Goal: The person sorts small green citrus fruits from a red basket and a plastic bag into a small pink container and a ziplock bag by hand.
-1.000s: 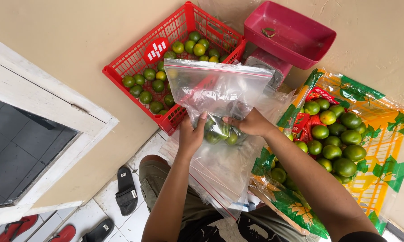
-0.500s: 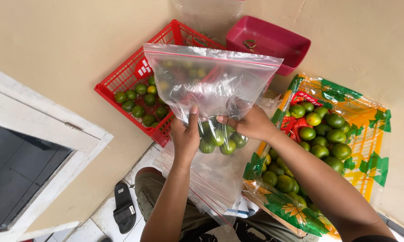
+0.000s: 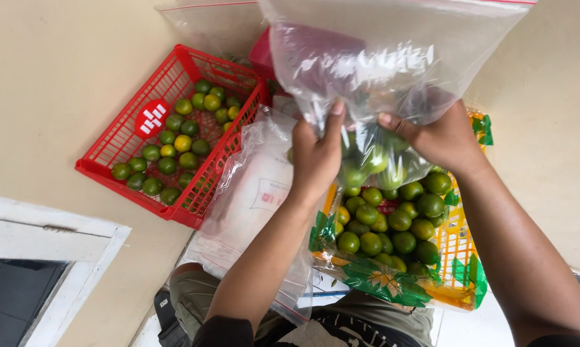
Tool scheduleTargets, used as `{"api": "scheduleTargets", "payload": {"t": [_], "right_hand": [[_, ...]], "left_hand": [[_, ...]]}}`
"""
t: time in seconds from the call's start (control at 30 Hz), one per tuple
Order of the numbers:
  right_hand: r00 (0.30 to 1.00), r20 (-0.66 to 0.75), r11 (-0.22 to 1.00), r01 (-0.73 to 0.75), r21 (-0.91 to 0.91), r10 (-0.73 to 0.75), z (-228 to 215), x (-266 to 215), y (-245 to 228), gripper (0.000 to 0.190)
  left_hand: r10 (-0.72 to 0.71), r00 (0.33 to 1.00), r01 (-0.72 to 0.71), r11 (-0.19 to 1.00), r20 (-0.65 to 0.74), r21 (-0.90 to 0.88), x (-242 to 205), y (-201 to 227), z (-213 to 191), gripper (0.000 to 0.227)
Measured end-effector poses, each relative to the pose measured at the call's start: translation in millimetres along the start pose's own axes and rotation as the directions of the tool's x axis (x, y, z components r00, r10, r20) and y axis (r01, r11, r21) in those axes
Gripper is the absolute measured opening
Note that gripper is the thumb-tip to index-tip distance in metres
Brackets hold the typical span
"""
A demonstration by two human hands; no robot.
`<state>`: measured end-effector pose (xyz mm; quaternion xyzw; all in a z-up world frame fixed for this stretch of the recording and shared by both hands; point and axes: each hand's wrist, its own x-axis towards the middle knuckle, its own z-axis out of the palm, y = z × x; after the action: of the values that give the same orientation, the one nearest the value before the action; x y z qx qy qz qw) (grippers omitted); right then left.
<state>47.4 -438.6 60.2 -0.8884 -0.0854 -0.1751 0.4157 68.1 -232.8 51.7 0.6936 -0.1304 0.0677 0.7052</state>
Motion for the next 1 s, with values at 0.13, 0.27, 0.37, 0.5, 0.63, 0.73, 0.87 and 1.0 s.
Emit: {"api": "scheduleTargets", "payload": {"t": [0.13, 0.27, 0.37, 0.5, 0.63, 0.73, 0.87, 1.0], "right_hand": [[0.929, -0.158, 0.939, -0.343, -0.031, 0.334, -30.4, 0.3, 37.8, 0.045], [0.786, -0.326, 0.792, -0.592, -0.148, 0.526, -29.3, -4.7, 92.0, 0.044], [0.746, -0.339, 0.751, -0.643, -0.148, 0.573, -18.2, -9.4, 118.9, 0.055], [0.651, -0.349, 0.651, -0.747, -0.135, 0.674, -0.7, -8.7, 130.1, 0.064], [0.613, -0.384, 0.608, -0.78, -0.15, 0.691, 3.3, -8.4, 126.4, 0.074], [0.613, -0.402, 0.594, -0.782, -0.187, 0.681, 8.3, -7.4, 111.9, 0.083], [0.721, -0.433, 0.734, -0.656, -0.176, 0.54, 15.2, -10.7, 103.5, 0.097], [0.811, -0.519, 0.884, -0.422, -0.202, 0.269, 18.4, -10.6, 82.9, 0.12]], "left_hand": [[-0.031, 0.985, 0.034, 0.999, 0.167, -0.012, 26.8, -6.8, 56.4, 0.045], [-0.208, 0.957, 0.183, 0.974, 0.203, 0.132, 48.8, -44.2, 97.1, 0.047], [-0.2, 0.954, 0.162, 0.971, 0.223, 0.178, 66.9, -97.7, 123.8, 0.045], [-0.301, 0.908, 0.189, 0.915, 0.291, 0.356, 76.8, -110.1, 138.2, 0.046], [-0.365, 0.898, 0.253, 0.885, 0.245, 0.39, 85.4, -129.5, 138.3, 0.055], [-0.381, 0.904, 0.257, 0.846, 0.193, 0.466, 82.1, -125.3, 127.3, 0.07], [-0.273, 0.954, 0.202, 0.892, 0.126, 0.405, 62.0, -101.8, 120.2, 0.078], [-0.109, 0.986, 0.052, 0.917, 0.124, 0.395, 39.0, -61.8, 112.6, 0.089]]}}
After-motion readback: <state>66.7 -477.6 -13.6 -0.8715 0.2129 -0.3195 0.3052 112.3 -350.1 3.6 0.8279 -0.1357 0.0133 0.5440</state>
